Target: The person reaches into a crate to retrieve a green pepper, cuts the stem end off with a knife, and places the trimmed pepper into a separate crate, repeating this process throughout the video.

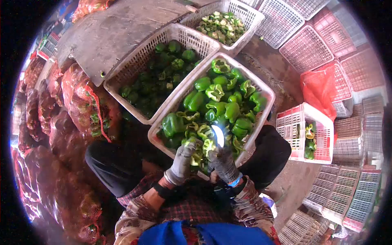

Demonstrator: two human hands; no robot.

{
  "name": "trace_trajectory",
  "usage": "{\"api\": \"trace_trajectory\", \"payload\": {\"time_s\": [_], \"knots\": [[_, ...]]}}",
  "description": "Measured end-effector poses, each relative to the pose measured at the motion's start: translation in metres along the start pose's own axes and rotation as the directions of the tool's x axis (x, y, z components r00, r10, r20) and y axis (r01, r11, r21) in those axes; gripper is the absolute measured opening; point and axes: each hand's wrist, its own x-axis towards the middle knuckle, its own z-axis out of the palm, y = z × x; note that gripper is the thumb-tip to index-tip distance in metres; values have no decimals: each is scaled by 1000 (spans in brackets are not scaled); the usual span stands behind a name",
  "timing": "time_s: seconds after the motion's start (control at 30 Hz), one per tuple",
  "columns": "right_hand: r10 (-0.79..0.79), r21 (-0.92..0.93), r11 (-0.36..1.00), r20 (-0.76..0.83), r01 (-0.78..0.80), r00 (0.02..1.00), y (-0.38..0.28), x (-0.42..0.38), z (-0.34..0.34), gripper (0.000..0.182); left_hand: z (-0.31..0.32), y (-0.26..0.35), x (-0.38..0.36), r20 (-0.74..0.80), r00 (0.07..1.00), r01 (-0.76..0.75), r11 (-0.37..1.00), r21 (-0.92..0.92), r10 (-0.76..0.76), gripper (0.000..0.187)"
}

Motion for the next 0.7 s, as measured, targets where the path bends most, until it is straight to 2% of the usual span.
{"api": "trace_trajectory", "payload": {"time_s": [0.03, 0.07, 0.13, 0.17, 0.2, 0.23, 0.3, 0.33, 0.37, 0.4, 0.43, 0.5, 0.53, 0.57, 0.6, 0.63, 0.67, 0.7], "knots": [[158, 212, 963, 56, -166, 986, 17, 0, -5, 26, -2, -4, 0, -4, 999, 38, 999, -38, -38, 32], [97, 226, 968, 43, -105, 994, 16, 2, -9, 24, -3, -5, 2, -8, 997, 77, 994, -77, -78, 32], [182, 374, 909, 46, -186, 982, 16, 4, -18, 22, -5, -3, 11, 64, 995, 88, 988, -130, -80, 45], [311, 496, 811, 81, -309, 947, 15, 5, -23, 21, -4, 0, 18, 105, 992, 88, 984, -156, -72, 52], [331, 628, 718, 69, -299, 941, 10, 7, -30, 22, -1, 5, 21, -1, 994, 108, 954, -280, -113, 50], [351, 744, 609, 57, -274, 935, 3, 8, -37, 23, -5, 17, 24, 1, 995, 100, 961, -259, -103, 41], [414, 584, 784, -238, -211, 878, -6, 21, -48, 28, -18, 11, 40, -88, 993, -66, 989, 133, 78, 34], [169, -42, 978, -420, -206, 892, 21, 35, -60, 34, -13, 14, 39, -32, 986, -115, 814, 570, 162, 42], [125, -139, 969, -442, -205, 888, 10, 51, -65, 38, -11, 11, 37, 105, 950, -257, 541, 801, 295, 53], [79, -234, 950, -463, -208, 883, 0, 66, -71, 43, -5, 19, 38, 110, 972, -203, 501, 841, 210, 52], [283, 227, 952, -394, -206, 874, -55, 91, -75, 44, 0, 32, 38, 104, 987, -149, 454, 878, 123, 52], [39, 79, 997, -336, -13, 941, -80, 159, -110, 45, -1, 64, 49, 148, 986, -168, 555, 815, 80, 48], [184, -150, 962, -263, -229, 947, -104, 206, -133, 45, -4, 76, 57, 167, 984, -166, 601, 781, 55, 46], [220, -156, 955, -196, -252, 956, -111, 234, -151, 46, -16, 75, 72, 138, 976, -216, 663, 717, 168, 36], [256, -165, 947, -127, -275, 958, -117, 262, -169, 47, -26, 88, 85, 47, 988, -139, 705, 695, 149, 33], [156, 83, 985, -60, -151, 986, -107, 280, -185, 48, -38, 105, 101, -35, 992, -70, 743, 666, 124, 31], [44, 331, 943, -30, -31, 999, -98, 295, -199, 50, -55, 113, 124, -77, 978, -80, 692, 717, 193, 29], [4, 291, 953, -306, 89, 952, -114, 278, -175, 46, -74, 117, 151, -110, 958, -89, 641, 762, 265, 27]]}}
